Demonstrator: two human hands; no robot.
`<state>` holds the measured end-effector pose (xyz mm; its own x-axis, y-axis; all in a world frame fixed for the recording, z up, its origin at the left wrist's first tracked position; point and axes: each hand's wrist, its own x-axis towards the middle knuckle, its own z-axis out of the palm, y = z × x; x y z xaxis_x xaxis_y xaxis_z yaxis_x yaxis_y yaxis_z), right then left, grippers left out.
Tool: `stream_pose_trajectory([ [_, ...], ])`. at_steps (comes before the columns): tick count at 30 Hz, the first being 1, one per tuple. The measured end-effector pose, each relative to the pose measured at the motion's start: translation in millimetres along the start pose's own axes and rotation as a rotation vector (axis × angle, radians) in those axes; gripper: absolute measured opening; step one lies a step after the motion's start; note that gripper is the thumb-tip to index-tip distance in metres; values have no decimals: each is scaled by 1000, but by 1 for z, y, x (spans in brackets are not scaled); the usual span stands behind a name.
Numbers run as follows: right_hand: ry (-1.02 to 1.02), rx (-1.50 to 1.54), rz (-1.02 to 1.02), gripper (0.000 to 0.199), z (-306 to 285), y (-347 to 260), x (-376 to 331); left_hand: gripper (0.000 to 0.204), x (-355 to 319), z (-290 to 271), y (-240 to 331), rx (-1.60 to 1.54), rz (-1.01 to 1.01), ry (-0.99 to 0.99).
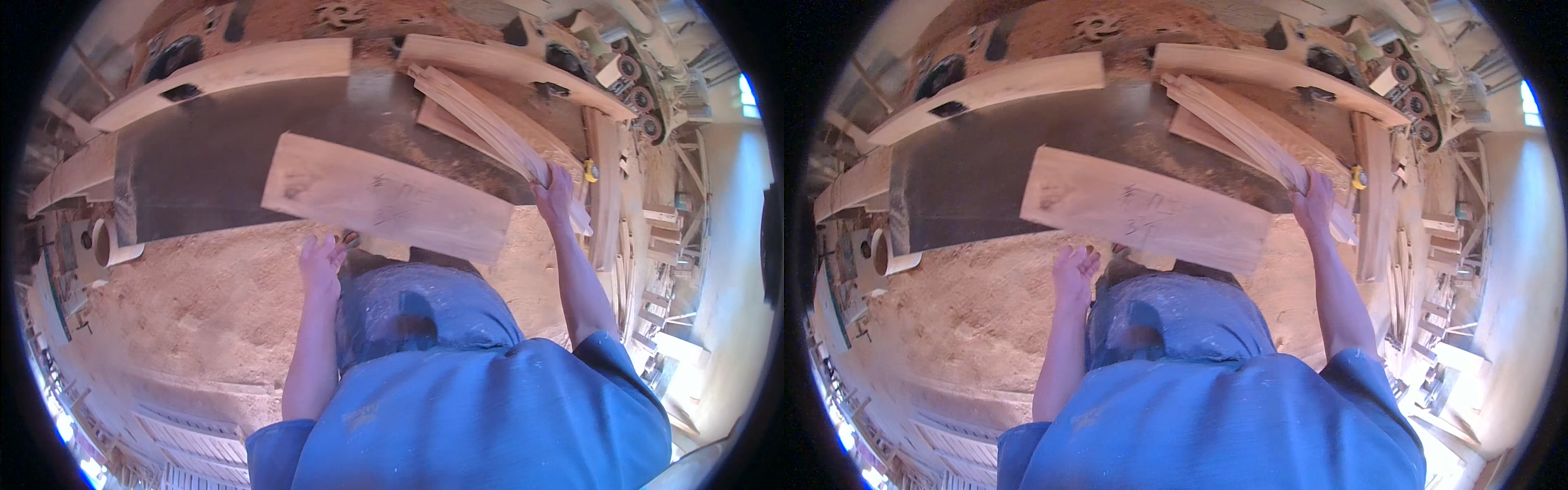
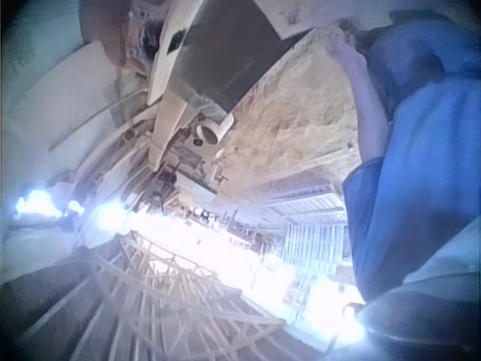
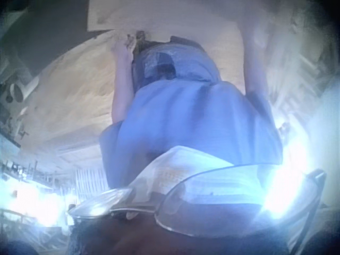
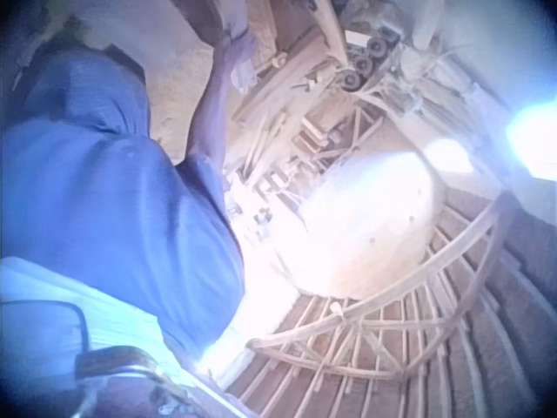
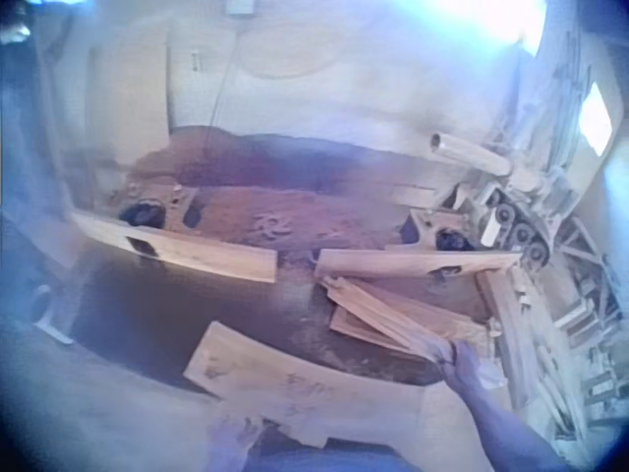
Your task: The person picks up several wooden boards, measures one with a tape measure, and passes boards through a woodworking machine multiple times.
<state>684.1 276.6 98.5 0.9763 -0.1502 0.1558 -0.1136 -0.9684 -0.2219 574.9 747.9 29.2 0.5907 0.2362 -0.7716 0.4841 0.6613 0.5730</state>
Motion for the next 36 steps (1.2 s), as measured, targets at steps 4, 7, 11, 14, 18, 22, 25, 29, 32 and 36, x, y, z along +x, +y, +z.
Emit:
stream_pose_trajectory([
  [4,32,-18,-85,59,-1,66,47,29,-16,42,-26,-96,-179,-181],
  [7,56,-22,-167,57,3,100,73,30,-20,70,-48,-135,-139,-127],
  [11,21,-38,-188,59,8,105,86,32,-7,88,-72,-157,-50,54],
  [14,-1,-25,-248,66,5,87,70,37,-19,108,-71,-154,19,148],
  [18,-32,48,-330,69,11,56,56,34,-21,98,-80,-340,140,155],
  [22,-41,106,-486,68,7,23,75,36,-21,59,-76,-515,221,237],
  [25,-47,90,-558,62,27,13,98,37,-32,46,-50,-634,304,366],
  [29,-40,107,-602,52,16,-42,116,38,-16,-3,-16,-832,447,446],
  [32,5,221,-721,44,21,-77,138,42,5,-35,10,-957,495,530],
  [36,58,207,-744,41,14,-175,196,43,21,-61,29,-1016,524,494],
])
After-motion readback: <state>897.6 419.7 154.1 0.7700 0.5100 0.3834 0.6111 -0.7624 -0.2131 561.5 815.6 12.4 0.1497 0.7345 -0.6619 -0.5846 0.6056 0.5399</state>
